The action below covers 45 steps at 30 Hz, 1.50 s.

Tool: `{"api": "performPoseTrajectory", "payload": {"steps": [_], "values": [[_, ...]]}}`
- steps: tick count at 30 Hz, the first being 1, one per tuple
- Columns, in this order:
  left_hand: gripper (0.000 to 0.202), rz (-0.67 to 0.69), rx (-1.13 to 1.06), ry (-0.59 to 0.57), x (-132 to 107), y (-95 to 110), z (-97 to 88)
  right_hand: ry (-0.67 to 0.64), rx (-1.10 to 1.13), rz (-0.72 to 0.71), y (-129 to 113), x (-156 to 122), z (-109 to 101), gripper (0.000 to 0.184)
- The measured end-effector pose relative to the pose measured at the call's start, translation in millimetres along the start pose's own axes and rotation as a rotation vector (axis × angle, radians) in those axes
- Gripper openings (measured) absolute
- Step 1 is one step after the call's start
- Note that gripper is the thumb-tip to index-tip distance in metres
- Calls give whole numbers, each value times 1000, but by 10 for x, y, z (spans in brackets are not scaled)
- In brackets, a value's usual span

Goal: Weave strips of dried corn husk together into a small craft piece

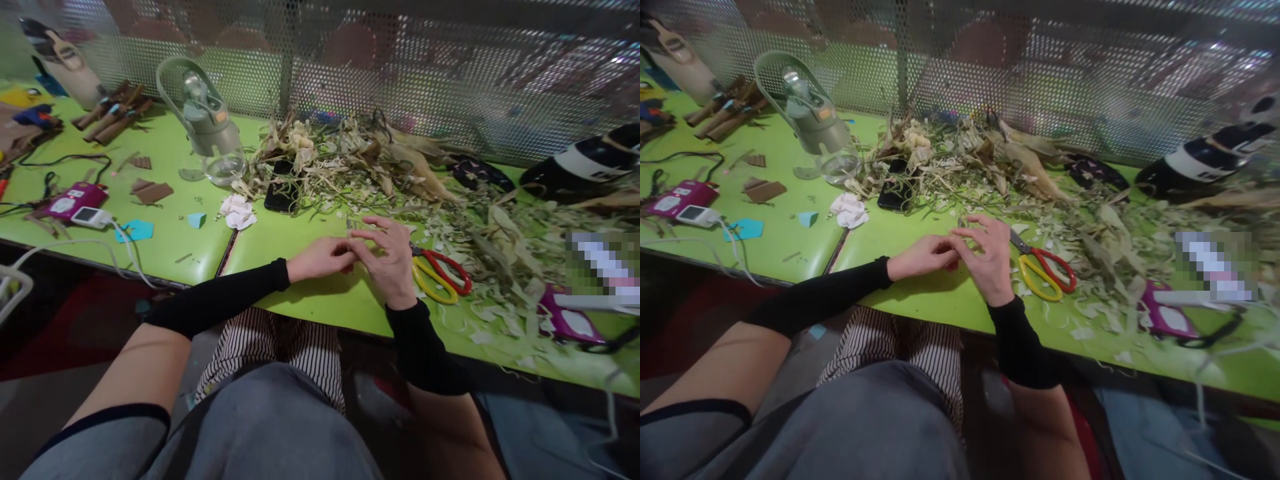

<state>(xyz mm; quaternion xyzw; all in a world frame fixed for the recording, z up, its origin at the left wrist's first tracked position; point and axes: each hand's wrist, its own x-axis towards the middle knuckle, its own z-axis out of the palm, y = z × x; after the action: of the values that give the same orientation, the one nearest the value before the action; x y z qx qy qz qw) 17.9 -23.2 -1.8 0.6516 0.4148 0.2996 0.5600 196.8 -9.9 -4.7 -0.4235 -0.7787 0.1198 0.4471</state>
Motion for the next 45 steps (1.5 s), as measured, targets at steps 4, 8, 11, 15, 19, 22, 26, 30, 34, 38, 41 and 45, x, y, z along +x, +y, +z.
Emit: {"api": "performPoseTrajectory", "payload": {"steps": [4, 8, 11, 15, 19, 22, 26, 30, 34, 38, 41, 45], "values": [[26, 65, 57, -33, -17, -9, -1, 10, 47, -40, -83, 5, 22, 14], [28, 83, -7, -64, -18, -58, 105, 19, 81, -94, -142, -2, 31, 12], [30, 49, -92, -87, 3, -116, 187, -11, 94, -108, -169, 17, 28, 14], [22, -7, -460, -30, 80, -145, 136, 193, 27, -77, -144, 38, -11, 14], [14, -52, -794, 159, 155, -71, -50, 310, -84, -37, -63, -14, 6, 37], [18, -59, -875, 231, 152, -1, -115, -41, -1, 64, -46, -57, 115, 59], [17, -30, -823, 196, 133, -1, -69, -223, 95, 169, -117, -72, 228, 61], [16, 17, -713, 168, 153, -84, -40, -254, 174, 177, -224, -79, 196, 51], [16, 51, -635, 177, 130, -119, -54, -350, 221, 139, -306, -99, 159, 45], [17, 81, -605, 165, 97, -84, -92, -404, 257, 155, -310, -113, 161, 46], [16, 95, -554, 174, 108, -62, -141, -357, 293, 288, -236, -95, 142, 59], [19, 147, -458, 120, 117, -74, -156, -123, 326, 437, -130, -41, 112, 72]]}}
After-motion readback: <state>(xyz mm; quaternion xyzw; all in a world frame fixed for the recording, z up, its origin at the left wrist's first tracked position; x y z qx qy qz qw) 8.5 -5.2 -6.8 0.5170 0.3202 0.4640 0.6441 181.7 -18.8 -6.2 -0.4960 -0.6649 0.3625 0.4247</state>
